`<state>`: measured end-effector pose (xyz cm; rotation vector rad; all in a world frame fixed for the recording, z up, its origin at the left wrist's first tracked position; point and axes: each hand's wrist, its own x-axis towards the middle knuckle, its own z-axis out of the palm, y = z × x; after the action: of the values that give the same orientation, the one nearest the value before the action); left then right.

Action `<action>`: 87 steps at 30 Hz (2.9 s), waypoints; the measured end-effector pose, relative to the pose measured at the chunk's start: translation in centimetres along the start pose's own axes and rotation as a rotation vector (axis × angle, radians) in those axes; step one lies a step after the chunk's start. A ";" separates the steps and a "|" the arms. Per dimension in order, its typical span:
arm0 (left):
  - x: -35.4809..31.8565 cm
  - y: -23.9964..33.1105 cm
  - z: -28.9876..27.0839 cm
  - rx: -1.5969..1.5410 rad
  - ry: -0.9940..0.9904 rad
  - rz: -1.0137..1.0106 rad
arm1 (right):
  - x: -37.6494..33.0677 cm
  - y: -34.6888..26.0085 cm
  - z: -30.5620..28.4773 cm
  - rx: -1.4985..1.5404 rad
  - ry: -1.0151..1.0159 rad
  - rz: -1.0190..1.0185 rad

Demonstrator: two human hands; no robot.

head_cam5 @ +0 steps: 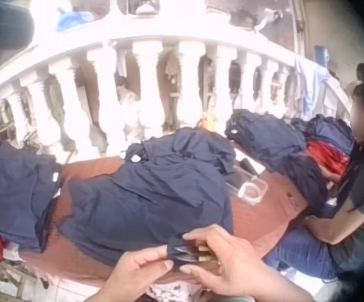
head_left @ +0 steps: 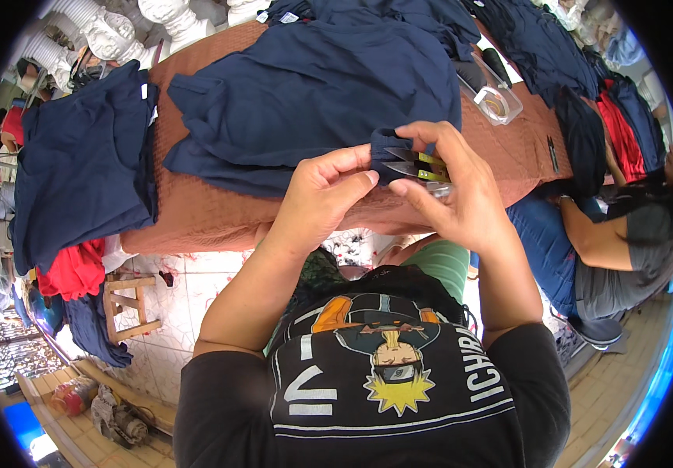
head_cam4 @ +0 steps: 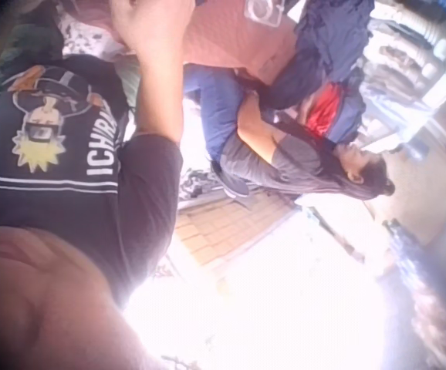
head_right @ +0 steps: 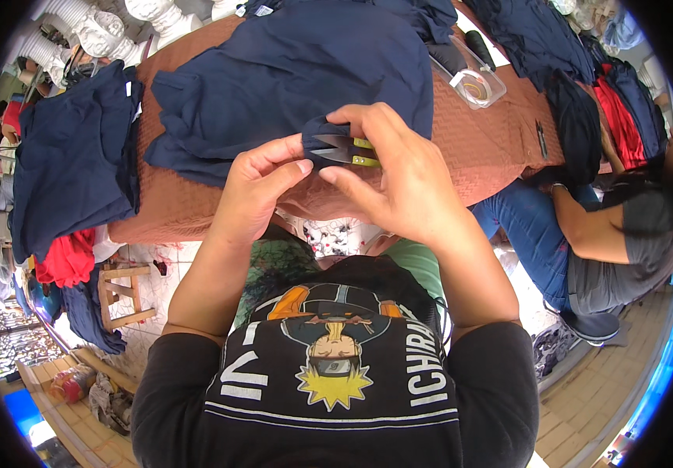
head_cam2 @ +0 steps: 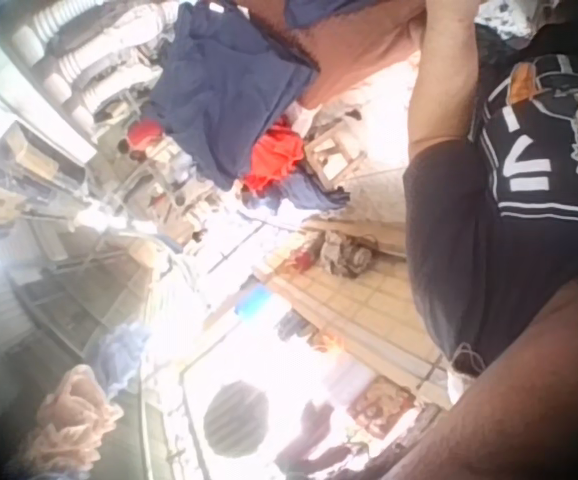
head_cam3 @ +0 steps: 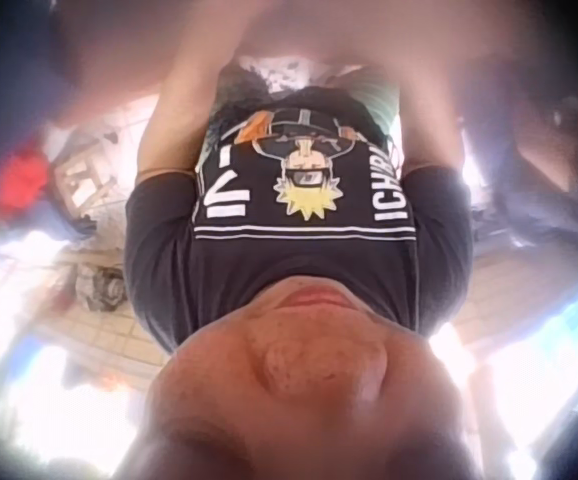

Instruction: The person trims loose threads from several dark blue garments using small shears, turning the items over to inspect the seams and edges.

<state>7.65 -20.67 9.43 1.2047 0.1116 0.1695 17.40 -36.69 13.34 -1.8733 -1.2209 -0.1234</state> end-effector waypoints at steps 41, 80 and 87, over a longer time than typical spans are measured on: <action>-10.1 14.1 -2.2 0.484 -0.888 0.404 | 3.7 5.0 -3.7 0.286 -0.564 0.159; 0.2 3.6 -16.0 0.671 0.730 0.489 | -3.1 21.4 -1.8 -0.386 0.185 0.511; -1.3 2.9 -15.4 0.722 0.852 0.535 | -1.7 19.1 -2.0 -0.321 0.165 0.426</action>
<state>3.50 -5.77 6.62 1.7907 0.6344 1.1912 32.22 -41.94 2.11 -2.3104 -0.6988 -0.2463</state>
